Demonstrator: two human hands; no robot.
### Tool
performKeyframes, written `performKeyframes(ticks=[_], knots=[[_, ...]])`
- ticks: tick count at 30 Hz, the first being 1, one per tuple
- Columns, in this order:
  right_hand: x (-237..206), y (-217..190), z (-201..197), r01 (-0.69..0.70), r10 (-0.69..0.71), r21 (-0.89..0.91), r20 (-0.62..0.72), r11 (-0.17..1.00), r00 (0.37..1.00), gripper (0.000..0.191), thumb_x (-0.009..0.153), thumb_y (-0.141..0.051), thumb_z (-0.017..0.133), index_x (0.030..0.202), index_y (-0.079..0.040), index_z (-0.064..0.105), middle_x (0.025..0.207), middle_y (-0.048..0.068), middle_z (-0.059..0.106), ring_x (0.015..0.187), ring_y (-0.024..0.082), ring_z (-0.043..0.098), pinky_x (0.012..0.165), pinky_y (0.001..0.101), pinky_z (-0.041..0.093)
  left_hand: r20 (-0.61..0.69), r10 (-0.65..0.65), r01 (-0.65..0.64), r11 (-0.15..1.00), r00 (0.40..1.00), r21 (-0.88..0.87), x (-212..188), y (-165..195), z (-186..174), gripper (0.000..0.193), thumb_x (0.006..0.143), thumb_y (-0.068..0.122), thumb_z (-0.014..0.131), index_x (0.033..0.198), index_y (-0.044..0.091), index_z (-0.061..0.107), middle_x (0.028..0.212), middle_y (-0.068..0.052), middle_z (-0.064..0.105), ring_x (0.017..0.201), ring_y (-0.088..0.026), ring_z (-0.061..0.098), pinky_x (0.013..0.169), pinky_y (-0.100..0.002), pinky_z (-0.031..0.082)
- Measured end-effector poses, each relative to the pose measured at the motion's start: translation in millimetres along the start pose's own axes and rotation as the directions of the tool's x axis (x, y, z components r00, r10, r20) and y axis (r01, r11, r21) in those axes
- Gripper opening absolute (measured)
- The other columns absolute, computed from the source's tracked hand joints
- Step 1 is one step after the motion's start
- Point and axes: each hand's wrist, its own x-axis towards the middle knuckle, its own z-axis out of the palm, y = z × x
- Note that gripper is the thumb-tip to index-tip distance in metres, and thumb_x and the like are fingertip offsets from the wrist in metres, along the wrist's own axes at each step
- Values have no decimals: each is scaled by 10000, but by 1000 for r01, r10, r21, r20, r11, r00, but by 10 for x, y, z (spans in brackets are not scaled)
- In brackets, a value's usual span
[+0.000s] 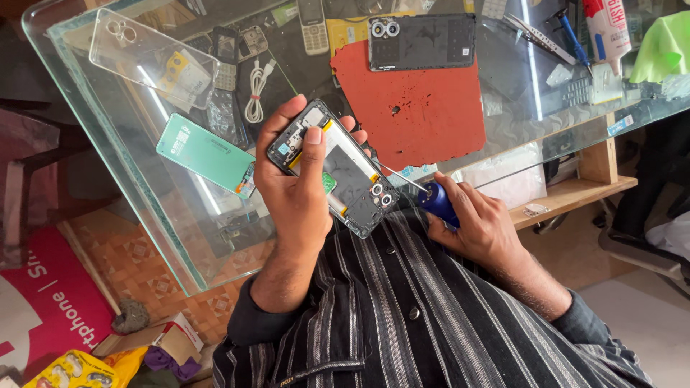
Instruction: The person repairs a disassembled smartphone at a glass workbench. They first handle small components by hand, then use a blue-handled screwdriver to repeatedly unscrew screws from the phone's internal frame, repositioning the phone in their left hand to reach different screws.
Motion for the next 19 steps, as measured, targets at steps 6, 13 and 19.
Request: performKeyframes(ticks=[6,13,19], knots=[[27,-25,29,-16,17,5,-31,1000,999,615,859,-132,750,1386,87,521,938,183,647,737,338,677,638,429,568,6,9,-9,997,1000,75,-22,-5,6,355,1080,59,580,1412,-12,477,1133,-272,711,982,-337,764,858,-473,673],[6,-63,73,-4,5,36,-19,999,1000,617,863,-134,741,1397,76,512,942,182,640,757,351,680,661,440,572,15,77,-78,991,997,110,-15,-61,-10,357,1102,53,575,1437,-17,475,1168,-284,707,1023,-348,766,931,-471,663],[-46,-96,164,-67,68,44,-25,997,997,630,860,-139,742,1409,69,512,943,192,648,739,357,675,643,439,566,24,156,-157,987,987,32,-63,-159,-16,371,1132,74,586,1471,7,452,1150,-294,699,989,-348,757,960,-509,667]])
